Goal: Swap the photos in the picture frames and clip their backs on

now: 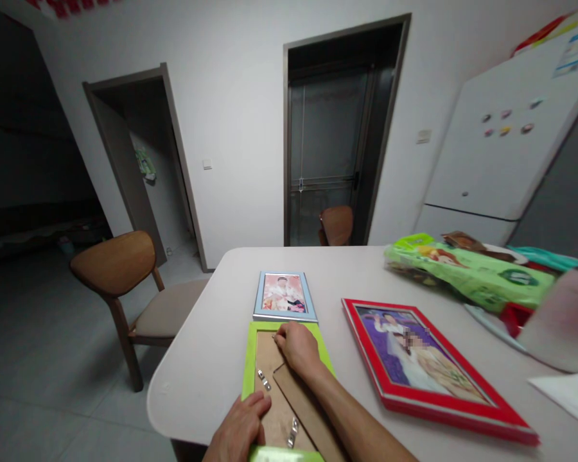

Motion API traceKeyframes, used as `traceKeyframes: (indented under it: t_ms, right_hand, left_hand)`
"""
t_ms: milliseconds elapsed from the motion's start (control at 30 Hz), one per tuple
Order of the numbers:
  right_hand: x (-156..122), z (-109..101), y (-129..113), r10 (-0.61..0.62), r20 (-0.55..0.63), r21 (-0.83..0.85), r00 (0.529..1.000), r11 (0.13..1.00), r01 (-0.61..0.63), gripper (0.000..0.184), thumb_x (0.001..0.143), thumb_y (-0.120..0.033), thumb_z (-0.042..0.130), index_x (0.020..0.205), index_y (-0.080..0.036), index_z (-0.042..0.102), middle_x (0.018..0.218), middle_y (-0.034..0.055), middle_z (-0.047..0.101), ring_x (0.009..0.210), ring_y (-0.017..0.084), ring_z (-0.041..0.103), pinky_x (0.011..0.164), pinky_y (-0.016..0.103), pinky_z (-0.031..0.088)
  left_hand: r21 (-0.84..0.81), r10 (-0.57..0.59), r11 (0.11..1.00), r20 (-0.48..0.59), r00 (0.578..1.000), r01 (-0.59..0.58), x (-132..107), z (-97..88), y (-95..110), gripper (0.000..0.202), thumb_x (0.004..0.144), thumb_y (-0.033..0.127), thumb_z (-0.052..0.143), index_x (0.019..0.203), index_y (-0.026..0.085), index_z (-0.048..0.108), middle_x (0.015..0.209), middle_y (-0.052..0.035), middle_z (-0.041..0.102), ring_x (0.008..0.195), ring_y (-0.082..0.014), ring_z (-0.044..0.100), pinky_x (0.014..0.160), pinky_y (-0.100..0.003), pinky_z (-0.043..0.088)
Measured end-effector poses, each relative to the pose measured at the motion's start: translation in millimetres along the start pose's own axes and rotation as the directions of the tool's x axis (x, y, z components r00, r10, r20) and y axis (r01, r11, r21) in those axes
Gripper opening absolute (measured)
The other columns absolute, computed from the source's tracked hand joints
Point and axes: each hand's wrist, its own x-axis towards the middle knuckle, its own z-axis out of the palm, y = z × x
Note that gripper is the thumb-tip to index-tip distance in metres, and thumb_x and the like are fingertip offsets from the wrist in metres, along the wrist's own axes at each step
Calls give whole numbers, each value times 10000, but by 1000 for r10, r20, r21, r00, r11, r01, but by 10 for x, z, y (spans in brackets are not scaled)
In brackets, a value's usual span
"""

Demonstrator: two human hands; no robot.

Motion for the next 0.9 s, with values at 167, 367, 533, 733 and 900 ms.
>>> traceKeyframes:
  t_ms: [167,367,533,733,900]
  right_hand:
    - [68,80,4,105,-27,-28,994,994,-106,165,676,-274,474,645,-193,614,667,45,644,605,152,547,486,223,264]
    - [104,54,-28,117,-64,-30,991,992,-119,141,660,-225,474,636,-169,601,648,63,633,597,157,543,493,228,271]
    - [-124,-41,-100,-15,-24,28,1000,999,15,188,706,-283,463,741,-181,617,748,38,641,673,136,548,579,216,338]
    - [-575,-114,-242,-262,57,125,963,959,253,175,700,-270,496,663,-204,654,711,23,628,723,147,521,665,238,339]
    - [-631,-105,-342,-250,47,63,967,967,247,181,714,-237,487,716,-235,669,740,21,620,758,155,498,675,255,316]
  left_hand:
    - [3,49,999,-87,995,-49,8,-14,11,460,640,567,537,931,211,534,1136,-89,541,1076,-235,461,899,-383,378]
    - [-8,23,1000,-66,998,-24,9,-7,17,485,641,543,556,993,213,505,1114,-95,556,1075,-242,461,896,-402,378]
    - [-69,-91,993,-3,996,91,-1,-35,129,430,589,495,621,866,175,541,1149,-118,522,1116,-276,410,923,-460,326]
    - [-106,-127,986,36,991,131,-5,-88,208,371,586,419,653,841,178,533,1189,-115,487,1135,-264,387,947,-448,298]
    - [-86,-124,988,34,992,126,4,-99,214,379,556,368,688,835,168,527,1170,-124,502,1124,-266,399,942,-443,309]
